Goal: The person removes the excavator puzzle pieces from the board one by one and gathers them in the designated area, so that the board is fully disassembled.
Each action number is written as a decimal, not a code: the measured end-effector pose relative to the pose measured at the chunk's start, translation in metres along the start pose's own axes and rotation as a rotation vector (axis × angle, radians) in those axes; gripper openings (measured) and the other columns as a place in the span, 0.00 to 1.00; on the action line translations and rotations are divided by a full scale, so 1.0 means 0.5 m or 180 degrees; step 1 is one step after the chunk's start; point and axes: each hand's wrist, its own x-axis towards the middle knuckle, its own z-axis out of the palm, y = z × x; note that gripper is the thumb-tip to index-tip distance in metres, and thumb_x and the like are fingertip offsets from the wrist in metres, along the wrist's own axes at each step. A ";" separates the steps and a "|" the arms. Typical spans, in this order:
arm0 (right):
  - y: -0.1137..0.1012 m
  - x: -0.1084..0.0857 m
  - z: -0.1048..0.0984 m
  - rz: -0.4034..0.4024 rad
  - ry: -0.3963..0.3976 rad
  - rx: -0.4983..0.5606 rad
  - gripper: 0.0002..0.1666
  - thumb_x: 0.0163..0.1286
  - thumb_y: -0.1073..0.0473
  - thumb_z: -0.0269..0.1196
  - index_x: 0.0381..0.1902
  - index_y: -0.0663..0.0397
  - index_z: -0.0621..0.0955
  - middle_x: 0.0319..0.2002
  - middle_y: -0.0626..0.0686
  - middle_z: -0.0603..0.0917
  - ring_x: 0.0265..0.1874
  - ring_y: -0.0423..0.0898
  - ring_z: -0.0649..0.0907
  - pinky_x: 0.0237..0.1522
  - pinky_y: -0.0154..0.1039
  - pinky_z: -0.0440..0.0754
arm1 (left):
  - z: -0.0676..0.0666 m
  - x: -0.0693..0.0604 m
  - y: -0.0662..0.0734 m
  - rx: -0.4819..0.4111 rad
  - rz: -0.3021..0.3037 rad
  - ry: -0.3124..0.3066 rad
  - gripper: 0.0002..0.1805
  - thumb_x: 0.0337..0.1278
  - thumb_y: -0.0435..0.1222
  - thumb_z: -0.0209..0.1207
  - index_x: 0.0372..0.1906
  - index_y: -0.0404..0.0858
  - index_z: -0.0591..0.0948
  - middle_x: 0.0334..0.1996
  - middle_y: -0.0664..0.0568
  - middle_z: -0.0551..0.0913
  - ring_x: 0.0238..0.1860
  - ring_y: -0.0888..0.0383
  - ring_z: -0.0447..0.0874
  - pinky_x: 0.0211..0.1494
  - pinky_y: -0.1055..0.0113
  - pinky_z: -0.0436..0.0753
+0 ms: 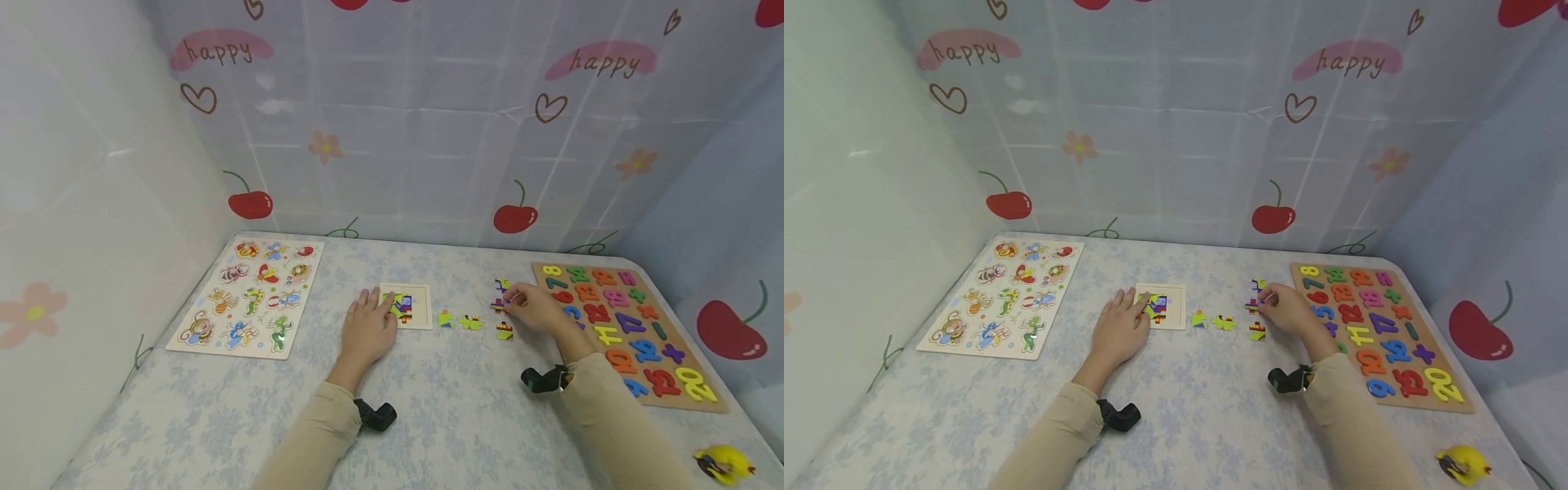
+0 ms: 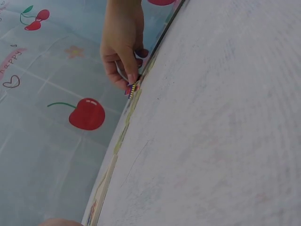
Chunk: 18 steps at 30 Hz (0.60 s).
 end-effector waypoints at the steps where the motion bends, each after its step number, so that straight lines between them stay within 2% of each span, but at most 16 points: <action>1: 0.000 0.000 0.000 0.0006 0.0001 -0.0013 0.11 0.73 0.56 0.61 0.49 0.55 0.79 0.44 0.59 0.81 0.39 0.51 0.79 0.38 0.41 0.77 | 0.000 0.000 0.000 -0.0011 0.0005 0.0005 0.28 0.75 0.51 0.38 0.76 0.56 0.63 0.79 0.50 0.55 0.81 0.48 0.46 0.83 0.50 0.47; 12: -0.005 0.001 0.002 0.0071 0.0066 -0.0169 0.11 0.72 0.56 0.61 0.48 0.54 0.79 0.42 0.57 0.81 0.37 0.50 0.78 0.37 0.42 0.76 | 0.001 0.001 0.000 -0.0030 0.0003 0.0043 0.28 0.74 0.50 0.39 0.75 0.56 0.64 0.79 0.50 0.56 0.81 0.47 0.46 0.82 0.50 0.48; 18: -0.004 0.001 0.002 0.0165 0.0041 -0.0378 0.12 0.70 0.53 0.64 0.45 0.52 0.78 0.41 0.56 0.80 0.36 0.50 0.77 0.35 0.41 0.74 | 0.002 0.002 0.000 -0.0020 0.0003 0.0048 0.28 0.74 0.50 0.39 0.75 0.56 0.64 0.79 0.50 0.57 0.81 0.47 0.47 0.83 0.50 0.48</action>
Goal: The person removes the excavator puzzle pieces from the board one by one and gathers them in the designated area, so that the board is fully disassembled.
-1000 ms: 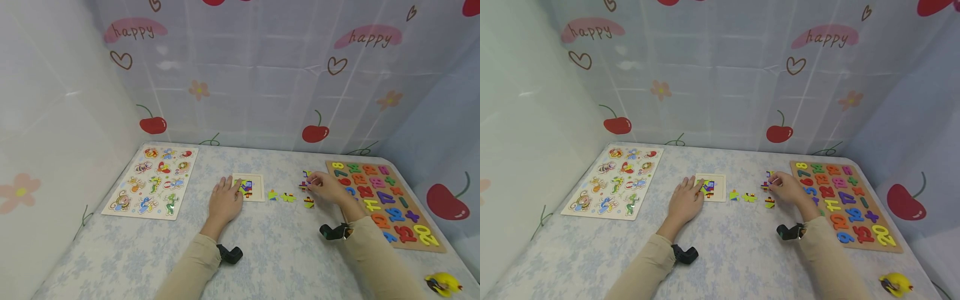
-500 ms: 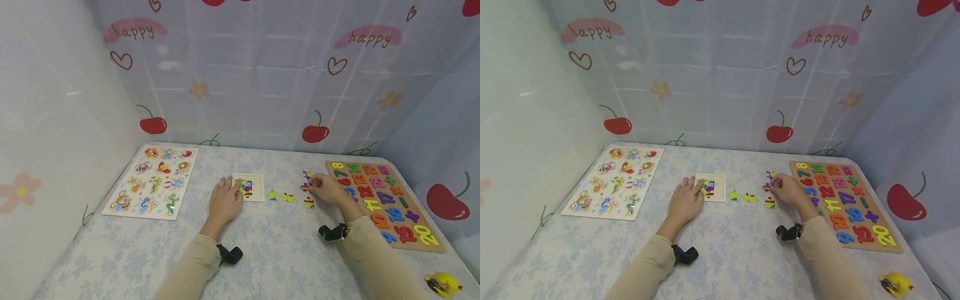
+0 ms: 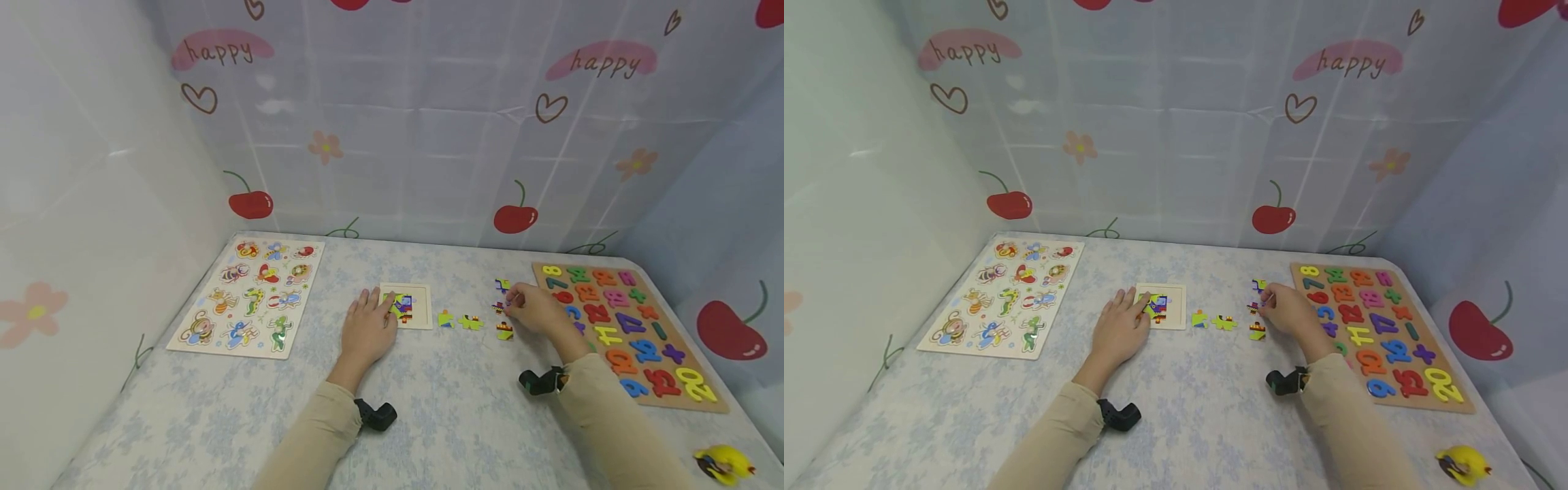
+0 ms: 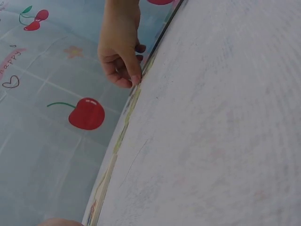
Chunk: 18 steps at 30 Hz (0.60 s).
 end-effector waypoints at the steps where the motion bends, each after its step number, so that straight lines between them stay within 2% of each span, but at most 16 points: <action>1: -0.001 -0.001 0.000 0.0032 0.0003 -0.0027 0.12 0.69 0.52 0.64 0.44 0.52 0.77 0.40 0.55 0.80 0.36 0.50 0.77 0.35 0.41 0.74 | 0.000 0.000 0.000 0.0001 -0.0003 -0.0003 0.28 0.74 0.50 0.39 0.75 0.56 0.64 0.79 0.50 0.56 0.81 0.48 0.47 0.83 0.50 0.47; 5: -0.004 -0.006 0.000 0.0080 0.0054 -0.0065 0.12 0.69 0.52 0.65 0.43 0.52 0.77 0.39 0.55 0.79 0.35 0.50 0.76 0.34 0.41 0.73 | 0.002 0.000 -0.001 0.0000 0.0002 -0.0005 0.28 0.74 0.50 0.39 0.76 0.56 0.64 0.79 0.50 0.57 0.81 0.48 0.47 0.83 0.50 0.47; 9: -0.020 -0.010 0.005 -0.0018 0.0169 -0.0025 0.10 0.72 0.52 0.62 0.45 0.51 0.78 0.38 0.54 0.80 0.32 0.48 0.76 0.30 0.39 0.73 | 0.002 0.000 -0.001 -0.0015 0.0025 0.0028 0.29 0.74 0.50 0.40 0.77 0.55 0.62 0.78 0.49 0.57 0.81 0.47 0.47 0.82 0.50 0.48; 12: -0.046 -0.012 0.010 -0.0136 0.0207 0.0056 0.10 0.73 0.53 0.60 0.47 0.50 0.79 0.39 0.53 0.80 0.31 0.48 0.76 0.29 0.37 0.74 | 0.000 -0.001 0.000 -0.0033 0.0008 0.0028 0.30 0.74 0.50 0.40 0.77 0.54 0.61 0.79 0.50 0.57 0.81 0.47 0.47 0.82 0.50 0.48; 18: -0.118 -0.012 0.024 -0.0403 0.0197 0.0193 0.12 0.73 0.54 0.61 0.50 0.50 0.80 0.41 0.54 0.81 0.37 0.50 0.76 0.36 0.39 0.78 | -0.003 -0.002 0.003 -0.0019 -0.0023 -0.0026 0.30 0.74 0.50 0.40 0.77 0.53 0.61 0.79 0.51 0.56 0.81 0.48 0.46 0.83 0.51 0.47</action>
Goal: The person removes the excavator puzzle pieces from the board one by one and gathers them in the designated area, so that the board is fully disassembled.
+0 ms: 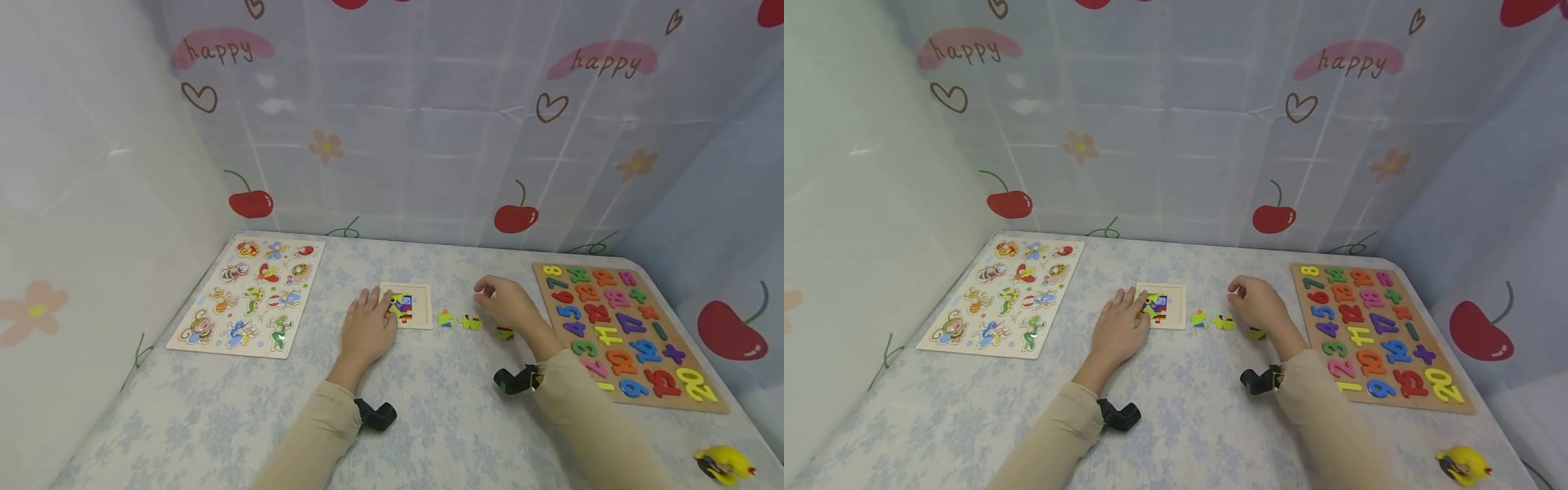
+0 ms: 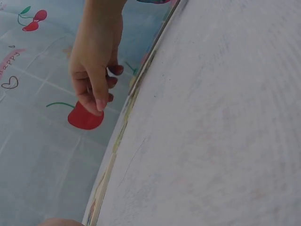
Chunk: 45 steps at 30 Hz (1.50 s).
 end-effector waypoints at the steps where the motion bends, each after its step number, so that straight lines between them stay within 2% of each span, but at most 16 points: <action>1: -0.012 0.003 0.006 -0.0046 -0.0007 0.0011 0.13 0.72 0.54 0.62 0.51 0.50 0.80 0.41 0.54 0.81 0.37 0.50 0.76 0.36 0.39 0.78 | 0.000 0.000 0.000 0.0002 0.0001 -0.0001 0.30 0.74 0.50 0.40 0.77 0.52 0.62 0.79 0.50 0.55 0.81 0.48 0.46 0.83 0.51 0.47; 10: -0.104 0.039 0.068 -0.0246 -0.0168 -0.0020 0.16 0.72 0.54 0.62 0.55 0.48 0.83 0.38 0.50 0.80 0.36 0.47 0.76 0.36 0.39 0.75 | 0.002 0.003 -0.004 0.0038 0.0018 -0.0019 0.30 0.74 0.52 0.39 0.77 0.53 0.62 0.79 0.51 0.55 0.81 0.48 0.46 0.83 0.51 0.47; 13: -0.123 0.052 0.089 -0.0407 -0.0155 -0.0076 0.16 0.72 0.53 0.62 0.56 0.48 0.83 0.36 0.49 0.81 0.34 0.46 0.76 0.36 0.40 0.76 | 0.002 0.005 -0.004 0.0044 0.0000 -0.0032 0.30 0.74 0.52 0.39 0.77 0.53 0.62 0.79 0.51 0.55 0.81 0.49 0.46 0.83 0.51 0.47; 15: -0.135 0.059 0.100 -0.0516 -0.0137 -0.0127 0.17 0.71 0.53 0.63 0.56 0.49 0.84 0.35 0.49 0.81 0.33 0.45 0.76 0.40 0.42 0.77 | 0.003 0.005 -0.004 0.0058 -0.0008 -0.0040 0.30 0.74 0.52 0.39 0.77 0.53 0.62 0.79 0.51 0.55 0.81 0.49 0.46 0.83 0.52 0.47; 20: -0.156 0.073 0.120 -0.0700 -0.0139 -0.0387 0.18 0.71 0.53 0.63 0.55 0.49 0.84 0.35 0.49 0.82 0.34 0.46 0.75 0.39 0.42 0.75 | 0.002 0.004 -0.003 0.0066 0.0011 -0.0056 0.30 0.74 0.52 0.39 0.77 0.53 0.62 0.79 0.51 0.55 0.81 0.49 0.46 0.83 0.51 0.47; 22: -0.162 0.075 0.125 -0.0713 -0.0149 -0.0465 0.17 0.71 0.53 0.63 0.55 0.48 0.85 0.36 0.49 0.82 0.36 0.46 0.75 0.36 0.40 0.74 | 0.001 0.003 -0.003 0.0069 0.0028 -0.0056 0.30 0.74 0.52 0.39 0.77 0.53 0.62 0.79 0.51 0.56 0.81 0.49 0.46 0.83 0.51 0.47; 28: -0.178 0.074 0.130 -0.0670 -0.0194 -0.0471 0.16 0.70 0.52 0.64 0.53 0.49 0.85 0.37 0.49 0.83 0.40 0.47 0.76 0.39 0.43 0.75 | -0.001 0.003 -0.004 0.0094 0.0070 -0.0020 0.30 0.74 0.51 0.40 0.76 0.52 0.63 0.78 0.50 0.57 0.80 0.47 0.48 0.82 0.50 0.49; 36: -0.188 0.076 0.136 -0.0575 -0.0137 -0.0436 0.15 0.70 0.51 0.64 0.49 0.51 0.85 0.37 0.49 0.83 0.40 0.47 0.75 0.42 0.43 0.76 | -0.001 0.004 -0.005 0.0118 0.0036 -0.0010 0.30 0.74 0.52 0.40 0.76 0.53 0.63 0.78 0.50 0.57 0.81 0.48 0.47 0.82 0.50 0.49; 45: -0.184 0.077 0.138 -0.0452 -0.0174 -0.0189 0.12 0.70 0.51 0.65 0.47 0.49 0.80 0.39 0.49 0.80 0.39 0.46 0.75 0.41 0.41 0.75 | 0.000 0.004 -0.004 0.0098 0.0028 0.0000 0.30 0.73 0.52 0.40 0.76 0.52 0.64 0.78 0.50 0.57 0.81 0.48 0.47 0.82 0.51 0.49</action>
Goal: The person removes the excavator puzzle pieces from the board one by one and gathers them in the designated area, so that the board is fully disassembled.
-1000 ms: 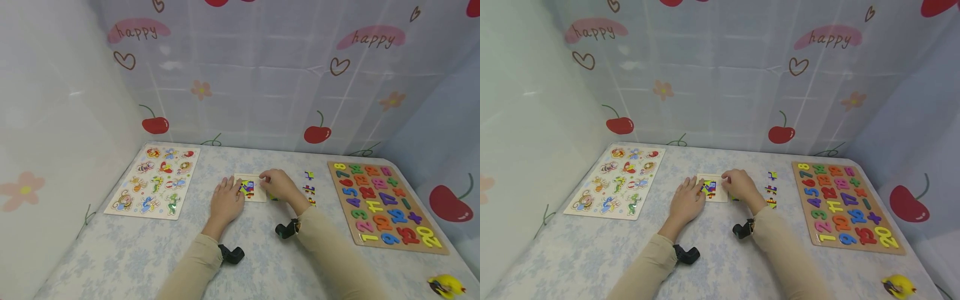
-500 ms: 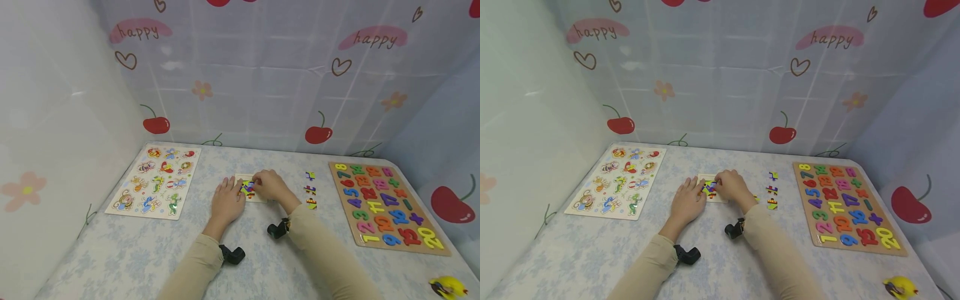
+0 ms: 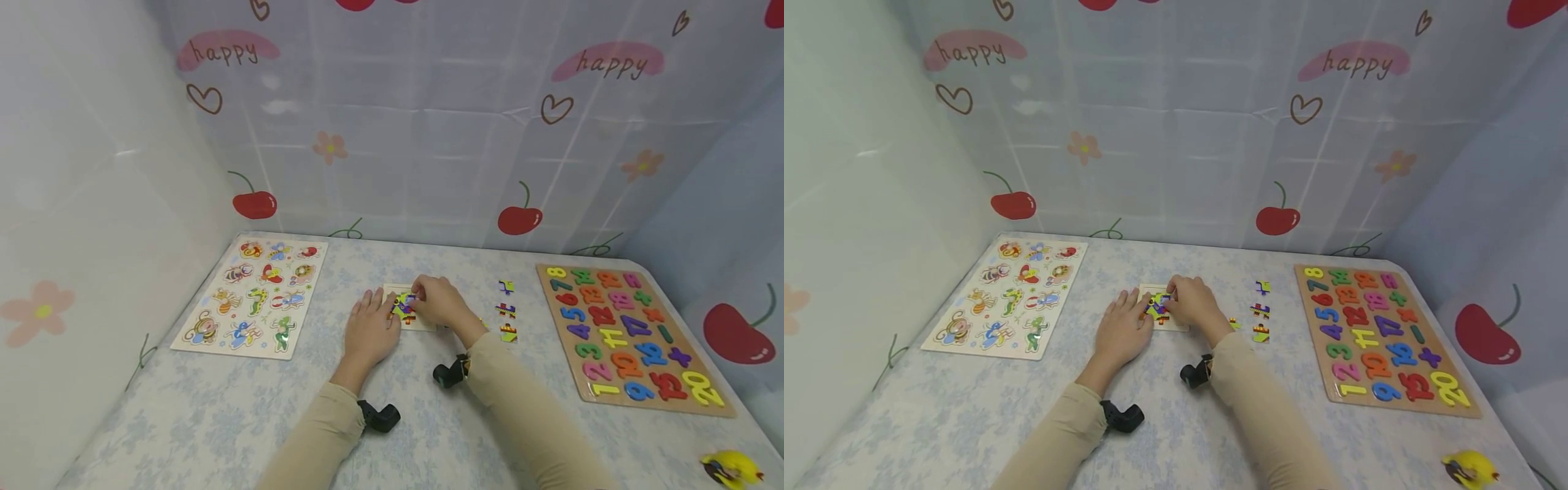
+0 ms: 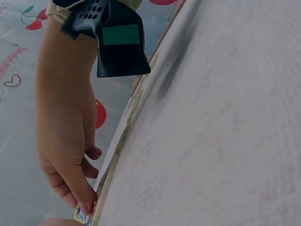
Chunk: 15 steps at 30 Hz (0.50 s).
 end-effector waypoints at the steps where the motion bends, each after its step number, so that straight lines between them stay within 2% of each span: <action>1: 0.000 0.000 0.000 -0.0004 0.0001 0.0039 0.11 0.70 0.52 0.65 0.46 0.49 0.79 0.38 0.49 0.81 0.38 0.46 0.76 0.40 0.41 0.76 | 0.000 0.000 0.000 -0.0011 -0.0003 -0.0002 0.30 0.73 0.52 0.40 0.76 0.52 0.64 0.78 0.50 0.57 0.81 0.48 0.47 0.82 0.51 0.48; 8: 0.000 -0.006 -0.007 -0.0094 -0.0042 0.0319 0.08 0.69 0.55 0.65 0.39 0.49 0.76 0.35 0.49 0.82 0.31 0.45 0.78 0.33 0.38 0.75 | -0.001 0.000 0.001 -0.0011 -0.0020 -0.0013 0.29 0.74 0.51 0.39 0.76 0.52 0.64 0.78 0.51 0.57 0.81 0.48 0.47 0.83 0.51 0.48; 15: 0.005 -0.006 -0.006 -0.0155 -0.0024 0.0388 0.07 0.70 0.55 0.65 0.40 0.47 0.77 0.37 0.49 0.83 0.34 0.44 0.79 0.37 0.39 0.77 | -0.002 0.001 0.003 -0.0019 -0.0046 -0.0039 0.30 0.74 0.51 0.40 0.76 0.53 0.63 0.78 0.51 0.57 0.81 0.49 0.47 0.83 0.51 0.48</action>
